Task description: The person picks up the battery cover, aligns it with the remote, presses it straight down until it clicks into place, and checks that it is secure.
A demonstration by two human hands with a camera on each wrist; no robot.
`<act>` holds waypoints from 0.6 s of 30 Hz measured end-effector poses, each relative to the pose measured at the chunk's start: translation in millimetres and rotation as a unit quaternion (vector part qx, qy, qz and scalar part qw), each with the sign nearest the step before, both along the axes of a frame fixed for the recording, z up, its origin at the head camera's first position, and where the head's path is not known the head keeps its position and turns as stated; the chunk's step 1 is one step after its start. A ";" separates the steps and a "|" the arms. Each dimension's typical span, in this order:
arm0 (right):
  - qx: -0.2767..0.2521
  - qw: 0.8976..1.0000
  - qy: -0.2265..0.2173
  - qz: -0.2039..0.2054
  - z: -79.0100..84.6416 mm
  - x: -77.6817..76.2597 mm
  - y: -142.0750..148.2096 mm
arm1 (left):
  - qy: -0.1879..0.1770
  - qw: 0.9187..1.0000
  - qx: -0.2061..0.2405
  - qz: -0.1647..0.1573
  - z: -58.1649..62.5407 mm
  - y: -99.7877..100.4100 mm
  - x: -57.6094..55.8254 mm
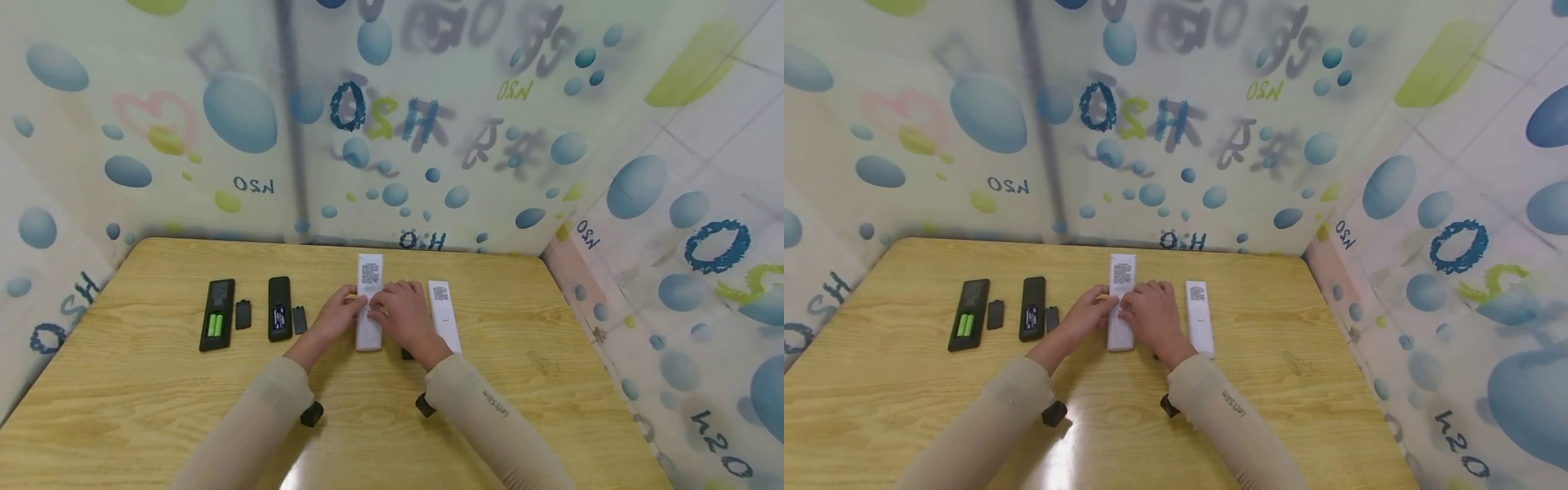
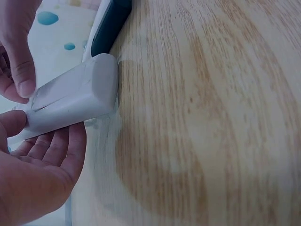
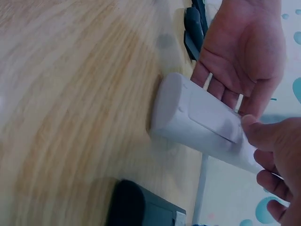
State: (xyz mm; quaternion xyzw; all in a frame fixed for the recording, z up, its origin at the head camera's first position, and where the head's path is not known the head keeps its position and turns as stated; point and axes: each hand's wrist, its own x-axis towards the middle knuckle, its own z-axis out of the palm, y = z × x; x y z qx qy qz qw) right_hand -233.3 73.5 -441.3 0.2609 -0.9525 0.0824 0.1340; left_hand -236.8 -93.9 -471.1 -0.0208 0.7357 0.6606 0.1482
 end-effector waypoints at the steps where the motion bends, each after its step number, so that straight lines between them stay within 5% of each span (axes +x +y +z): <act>1: -0.005 1.000 0.002 0.000 1.5 0.4 0.8 | 0.000 1.000 -0.001 0.000 -0.2 0.1 -0.1; 12: 0.054 0.997 0.038 -0.040 -1.6 1.2 17.0 | -0.001 1.000 0.001 0.003 -0.1 -0.1 2.1; 18: 0.063 0.997 0.000 -0.051 -10.4 -0.2 19.8 | 0.002 1.000 -0.001 0.002 0.2 -0.6 1.9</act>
